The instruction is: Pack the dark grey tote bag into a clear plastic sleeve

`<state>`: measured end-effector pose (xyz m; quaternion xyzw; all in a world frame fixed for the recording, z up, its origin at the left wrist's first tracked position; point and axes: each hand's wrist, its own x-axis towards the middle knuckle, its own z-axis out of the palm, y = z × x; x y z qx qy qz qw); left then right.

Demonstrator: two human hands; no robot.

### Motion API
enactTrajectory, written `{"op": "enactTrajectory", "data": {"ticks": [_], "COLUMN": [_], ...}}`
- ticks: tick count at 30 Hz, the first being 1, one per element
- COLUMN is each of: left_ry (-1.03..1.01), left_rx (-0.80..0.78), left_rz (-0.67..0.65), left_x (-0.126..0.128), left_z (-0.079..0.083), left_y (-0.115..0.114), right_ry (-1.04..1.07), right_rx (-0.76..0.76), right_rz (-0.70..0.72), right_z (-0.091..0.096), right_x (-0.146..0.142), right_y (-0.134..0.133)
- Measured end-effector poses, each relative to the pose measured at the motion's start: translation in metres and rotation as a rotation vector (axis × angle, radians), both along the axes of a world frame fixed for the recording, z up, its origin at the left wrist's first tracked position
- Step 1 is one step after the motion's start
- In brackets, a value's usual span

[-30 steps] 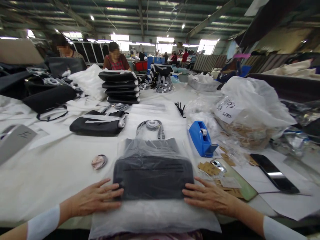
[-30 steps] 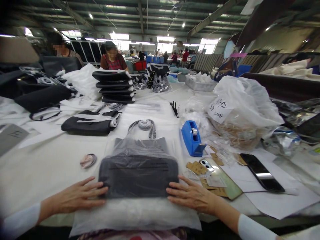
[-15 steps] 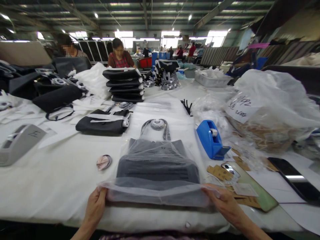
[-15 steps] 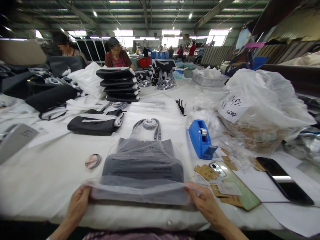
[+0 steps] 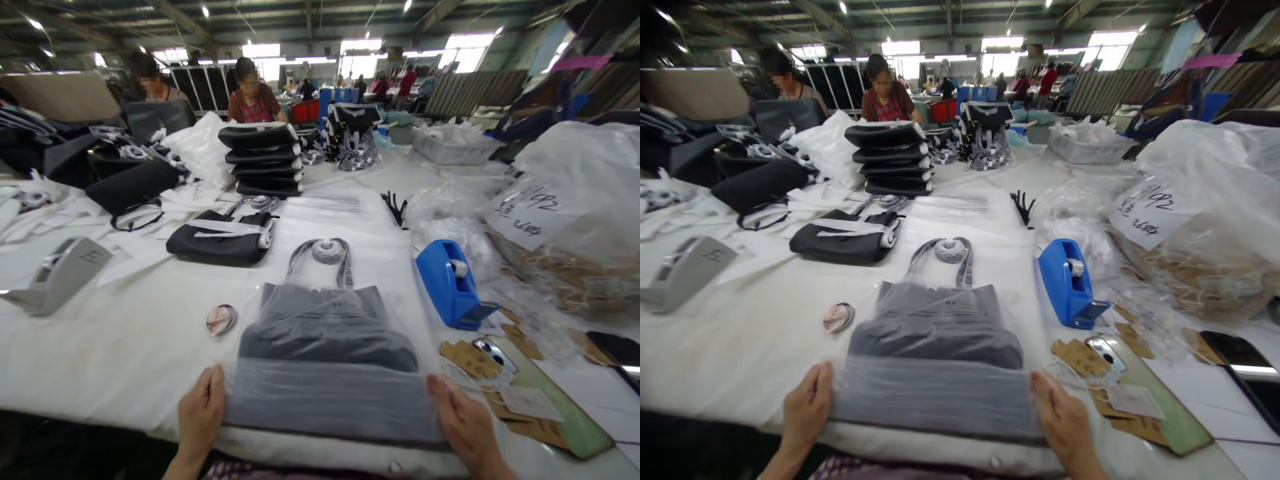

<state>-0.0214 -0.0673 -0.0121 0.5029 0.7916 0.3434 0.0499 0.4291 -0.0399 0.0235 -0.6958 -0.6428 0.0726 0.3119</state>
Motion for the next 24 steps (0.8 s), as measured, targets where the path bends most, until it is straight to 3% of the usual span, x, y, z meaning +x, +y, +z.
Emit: {"op": "enactTrajectory", "data": {"ticks": [4, 8, 13, 17, 20, 24], "left_ry": [0.265, 0.483, 0.674, 0.706, 0.635, 0.564], "left_rx": [-0.061, -0.173, -0.362, -0.442, -0.358, -0.050], "left_rz": [-0.158, -0.249, -0.344, -0.315, -0.250, -0.236], "left_x": [-0.007, -0.008, -0.002, 0.003, 0.003, 0.000], "left_z": [-0.014, -0.016, -0.008, -0.003, -0.008, -0.021], "left_y": [-0.002, 0.000, 0.009, 0.013, 0.012, 0.010], "right_ry": [-0.088, -0.243, -0.543, -0.825, -0.934, -0.971], "right_rx": [-0.023, 0.026, 0.095, 0.109, 0.087, 0.107], "right_rz": [0.025, 0.122, 0.214, 0.186, 0.149, 0.136], "right_z": [-0.024, -0.038, -0.043, -0.040, -0.035, -0.030], "right_x": [-0.003, -0.004, -0.006, -0.012, -0.017, -0.021], "right_y": [0.010, 0.017, 0.024, 0.019, 0.015, 0.013]}}
